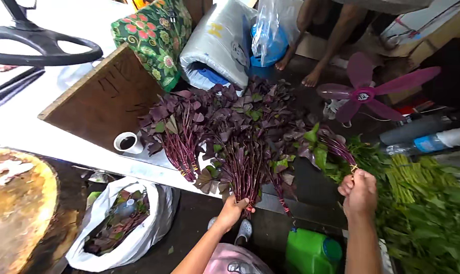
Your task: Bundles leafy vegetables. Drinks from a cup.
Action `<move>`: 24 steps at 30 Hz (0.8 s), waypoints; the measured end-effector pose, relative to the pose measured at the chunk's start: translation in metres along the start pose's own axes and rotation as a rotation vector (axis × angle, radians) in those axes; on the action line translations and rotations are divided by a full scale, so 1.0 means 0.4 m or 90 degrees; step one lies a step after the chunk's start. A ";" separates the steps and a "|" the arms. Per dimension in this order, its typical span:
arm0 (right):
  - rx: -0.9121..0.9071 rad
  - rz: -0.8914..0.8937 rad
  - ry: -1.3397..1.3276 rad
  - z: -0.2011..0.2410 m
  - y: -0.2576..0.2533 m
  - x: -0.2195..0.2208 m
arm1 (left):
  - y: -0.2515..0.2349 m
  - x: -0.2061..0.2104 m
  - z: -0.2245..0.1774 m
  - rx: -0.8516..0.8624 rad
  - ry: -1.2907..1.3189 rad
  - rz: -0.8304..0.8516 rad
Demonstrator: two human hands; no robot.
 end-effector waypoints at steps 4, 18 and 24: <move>0.000 -0.015 -0.224 0.103 0.094 0.083 | 0.018 0.027 0.026 -0.008 0.153 -0.108; 0.469 0.274 -0.123 -0.211 0.542 0.325 | -0.006 -0.024 0.032 -0.042 0.136 0.117; 0.232 0.383 0.183 -0.197 0.532 0.312 | 0.000 -0.041 0.059 -0.149 0.314 0.166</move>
Point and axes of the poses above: each hand's wrist, its own y-axis away from the middle knuckle, its own x-axis out of the palm, z = x × y, the point moved 4 cm from there along -y, towards the middle knuckle, and after that the axes turned 9 degrees about -z, right-handed, at the moved point
